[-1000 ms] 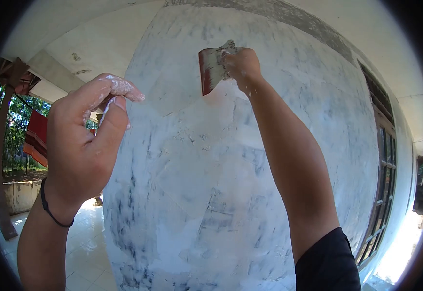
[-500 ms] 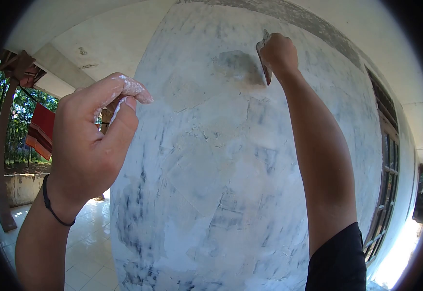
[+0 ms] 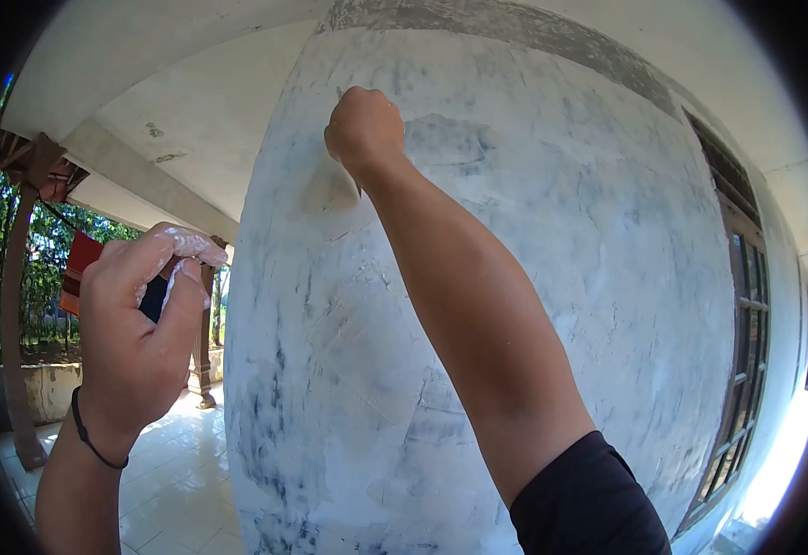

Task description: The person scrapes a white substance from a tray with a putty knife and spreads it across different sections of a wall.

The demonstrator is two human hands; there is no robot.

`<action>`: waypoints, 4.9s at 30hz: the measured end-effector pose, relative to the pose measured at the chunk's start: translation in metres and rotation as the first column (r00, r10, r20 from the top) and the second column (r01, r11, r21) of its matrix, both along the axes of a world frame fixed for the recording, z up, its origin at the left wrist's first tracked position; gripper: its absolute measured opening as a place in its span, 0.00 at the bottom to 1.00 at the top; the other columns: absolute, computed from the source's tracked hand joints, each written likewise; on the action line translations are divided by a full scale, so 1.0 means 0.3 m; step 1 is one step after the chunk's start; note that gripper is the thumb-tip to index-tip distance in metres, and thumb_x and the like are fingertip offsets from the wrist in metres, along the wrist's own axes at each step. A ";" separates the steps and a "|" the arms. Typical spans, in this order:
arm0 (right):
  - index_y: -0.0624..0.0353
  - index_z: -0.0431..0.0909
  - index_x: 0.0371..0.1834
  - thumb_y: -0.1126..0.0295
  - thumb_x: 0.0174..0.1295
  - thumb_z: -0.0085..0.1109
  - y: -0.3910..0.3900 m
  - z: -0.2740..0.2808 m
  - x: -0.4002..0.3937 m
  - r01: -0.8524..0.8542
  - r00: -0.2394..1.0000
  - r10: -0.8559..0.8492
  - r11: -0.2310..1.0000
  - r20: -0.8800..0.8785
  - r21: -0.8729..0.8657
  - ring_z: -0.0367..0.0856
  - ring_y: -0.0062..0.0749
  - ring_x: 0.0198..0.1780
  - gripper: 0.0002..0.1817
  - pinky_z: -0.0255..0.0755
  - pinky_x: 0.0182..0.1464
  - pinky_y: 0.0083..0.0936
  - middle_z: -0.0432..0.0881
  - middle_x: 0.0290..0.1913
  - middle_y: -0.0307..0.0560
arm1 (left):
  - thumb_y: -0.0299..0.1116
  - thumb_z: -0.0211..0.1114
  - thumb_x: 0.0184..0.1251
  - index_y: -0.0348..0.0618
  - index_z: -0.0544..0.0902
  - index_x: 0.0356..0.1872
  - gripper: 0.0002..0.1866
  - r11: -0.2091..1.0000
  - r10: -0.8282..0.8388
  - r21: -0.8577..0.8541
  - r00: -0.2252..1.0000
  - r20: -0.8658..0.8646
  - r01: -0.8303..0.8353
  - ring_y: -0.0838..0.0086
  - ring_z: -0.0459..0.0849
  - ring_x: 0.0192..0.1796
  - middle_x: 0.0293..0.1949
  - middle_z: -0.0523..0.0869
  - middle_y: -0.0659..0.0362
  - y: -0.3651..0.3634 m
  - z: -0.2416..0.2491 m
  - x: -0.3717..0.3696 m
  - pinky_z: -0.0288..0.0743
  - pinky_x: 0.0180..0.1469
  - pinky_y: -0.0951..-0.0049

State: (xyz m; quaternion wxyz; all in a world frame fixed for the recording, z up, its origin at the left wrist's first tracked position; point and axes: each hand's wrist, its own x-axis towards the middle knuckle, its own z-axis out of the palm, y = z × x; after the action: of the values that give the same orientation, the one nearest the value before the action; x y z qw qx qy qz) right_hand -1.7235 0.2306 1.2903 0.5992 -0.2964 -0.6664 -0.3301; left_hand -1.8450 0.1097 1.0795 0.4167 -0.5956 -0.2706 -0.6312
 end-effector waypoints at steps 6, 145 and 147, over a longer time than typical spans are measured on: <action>0.66 0.83 0.37 0.73 0.51 0.60 0.105 0.096 0.257 -0.231 0.936 0.207 0.972 -0.284 -0.053 0.83 0.53 0.48 0.11 0.77 0.50 0.36 0.83 0.44 0.62 | 0.22 0.55 0.59 0.37 0.82 0.32 0.07 0.999 -0.006 0.031 0.999 -0.047 0.008 0.70 0.72 0.28 0.27 0.82 0.56 0.001 0.025 0.036 0.66 0.35 0.71; 0.56 0.78 0.43 0.76 0.59 0.50 0.136 0.029 0.365 0.414 0.859 -0.497 0.818 0.126 0.400 0.83 0.50 0.41 0.11 0.77 0.41 0.41 0.84 0.36 0.53 | 0.20 0.56 0.55 0.33 0.80 0.34 0.07 0.983 -0.163 0.050 0.960 -0.229 0.179 0.67 0.78 0.28 0.28 0.81 0.53 0.147 0.104 0.078 0.71 0.34 0.72; 0.57 0.78 0.40 0.77 0.56 0.54 0.227 -0.132 0.355 0.385 0.772 -0.580 0.752 0.260 0.536 0.83 0.43 0.38 0.09 0.77 0.42 0.37 0.83 0.32 0.50 | 0.20 0.54 0.59 0.33 0.80 0.37 0.08 0.962 -0.266 0.022 0.952 -0.149 0.272 0.69 0.80 0.31 0.30 0.82 0.53 0.168 0.078 0.083 0.72 0.37 0.74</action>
State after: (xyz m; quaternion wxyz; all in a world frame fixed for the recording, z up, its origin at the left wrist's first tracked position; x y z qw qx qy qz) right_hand -1.6169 0.2986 1.2507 0.3882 -0.2378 -0.5783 -0.6770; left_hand -1.8201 0.1600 1.1028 0.3580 -0.6621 -0.1427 -0.6428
